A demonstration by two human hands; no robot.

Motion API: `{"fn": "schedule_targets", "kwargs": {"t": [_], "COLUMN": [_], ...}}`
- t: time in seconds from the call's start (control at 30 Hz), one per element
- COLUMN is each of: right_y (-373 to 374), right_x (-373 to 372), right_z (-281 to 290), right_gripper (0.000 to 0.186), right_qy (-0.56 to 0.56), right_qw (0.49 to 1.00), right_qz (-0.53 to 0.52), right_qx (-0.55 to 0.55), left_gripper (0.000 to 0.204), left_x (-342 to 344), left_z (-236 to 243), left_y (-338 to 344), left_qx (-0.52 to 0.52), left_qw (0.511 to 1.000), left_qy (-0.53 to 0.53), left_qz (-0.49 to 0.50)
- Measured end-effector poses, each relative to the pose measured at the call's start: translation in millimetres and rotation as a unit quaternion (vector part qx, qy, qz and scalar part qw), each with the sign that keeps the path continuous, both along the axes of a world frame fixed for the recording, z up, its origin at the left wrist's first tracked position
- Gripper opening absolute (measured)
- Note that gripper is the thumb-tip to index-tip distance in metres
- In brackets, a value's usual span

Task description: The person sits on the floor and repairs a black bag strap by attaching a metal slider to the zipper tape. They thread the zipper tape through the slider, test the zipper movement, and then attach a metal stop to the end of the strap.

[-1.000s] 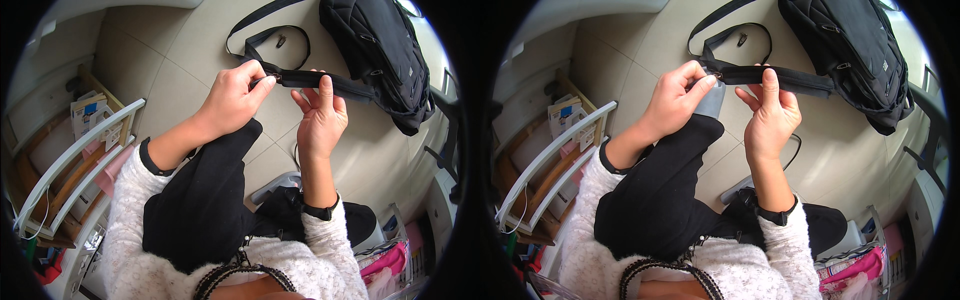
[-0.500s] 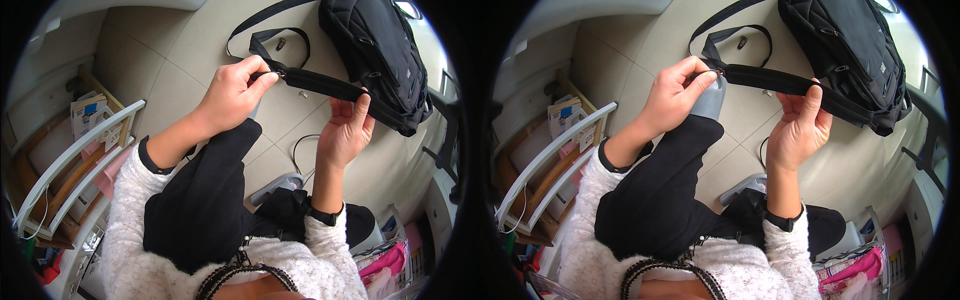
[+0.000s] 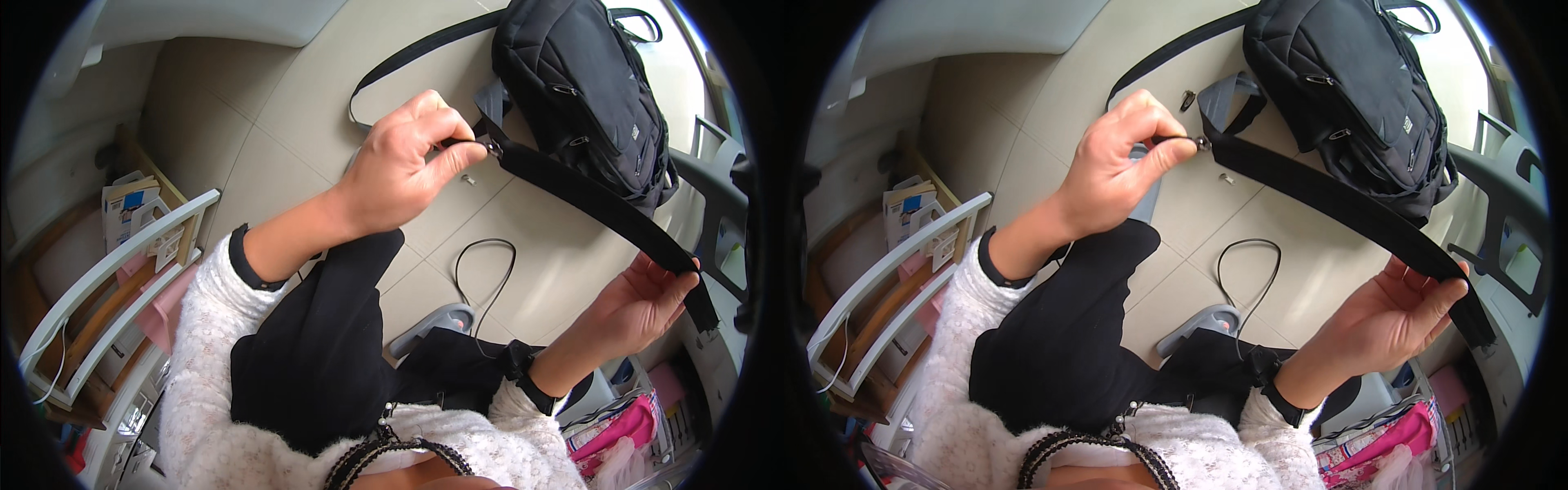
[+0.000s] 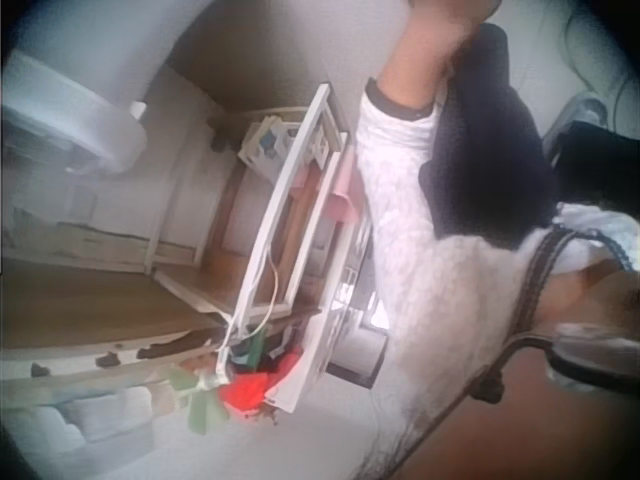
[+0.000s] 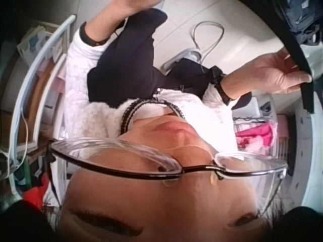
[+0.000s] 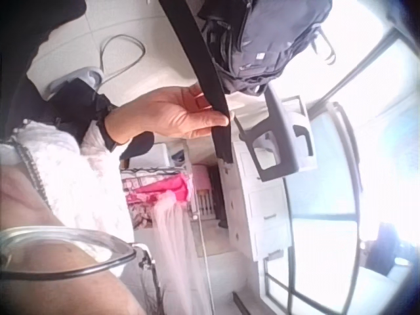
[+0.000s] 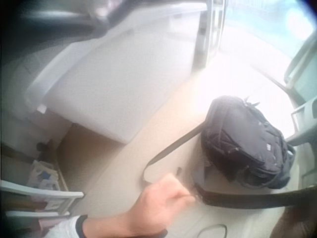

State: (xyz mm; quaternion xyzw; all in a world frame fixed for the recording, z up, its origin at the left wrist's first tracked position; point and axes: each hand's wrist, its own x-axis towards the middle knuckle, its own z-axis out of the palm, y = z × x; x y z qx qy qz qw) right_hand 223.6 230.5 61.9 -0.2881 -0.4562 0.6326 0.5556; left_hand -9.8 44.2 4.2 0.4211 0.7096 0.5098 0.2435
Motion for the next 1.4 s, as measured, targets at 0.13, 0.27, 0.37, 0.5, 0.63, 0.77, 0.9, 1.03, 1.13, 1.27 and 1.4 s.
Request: {"fn": "schedule_targets", "kwargs": {"t": [0.13,0.27,0.37,0.5,0.63,0.77,0.9,1.03,1.13,1.27,1.4], "right_y": [19.7,36.4,55.4,73.3,84.2,89.8,69.0,1.0,-38.6,-62.8,-68.5], "right_x": [19.1,35.2,40.8,43.5,45.6,45.2,26.3,-5.0,-24.4,-39.8,-45.1], "right_z": [36.4,51.1,47.6,39.8,26.1,-0.7,-26.3,-42.9,-43.9,-40.8,-38.6], "right_gripper": [0.027,0.024,0.024,0.021,0.017,0.017,0.038,0.082,0.048,0.028,0.028], "right_qy": [0.032,0.092,0.072,0.031,0.034,0.065,0.216,0.123,-0.107,-0.188,-0.131], "right_qw": [0.998,0.989,0.984,0.981,0.964,0.948,0.869,0.821,0.894,0.907,0.894], "right_qz": [0.062,0.094,0.102,0.061,0.079,0.114,0.271,0.284,0.282,0.239,0.265], "right_qx": [0.009,-0.074,-0.13,-0.183,-0.251,-0.29,-0.353,-0.479,-0.331,-0.291,-0.337], "left_gripper": [0.015,0.017,0.019,0.014,0.03,0.03,0.028,0.025,0.024,0.022,0.013], "left_x": [5.4,17.1,17.3,22.1,23.7,24.3,28.5,32.8,32.1,30.8,29.4], "left_z": [27.4,40.0,35.9,30.7,27.5,15.6,0.5,-11.0,-14.2,-12.8,-7.2], "left_y": [9.7,14.5,22.2,31.9,33.7,31.7,23.3,17.2,11.6,8.9,10.3], "left_qx": [0.138,0.165,0.106,0.091,0.011,-0.094,-0.093,-0.069,-0.069,-0.053,-0.054], "left_qw": [0.986,0.973,0.965,0.899,0.885,0.874,0.849,0.847,0.848,0.852,0.846], "left_qy": [0.07,-0.002,-0.06,-0.354,-0.419,-0.433,-0.481,-0.5,-0.503,-0.502,-0.513], "left_qz": [-0.062,-0.162,-0.231,-0.241,-0.201,-0.2,-0.195,-0.165,-0.151,-0.141,-0.135]}}
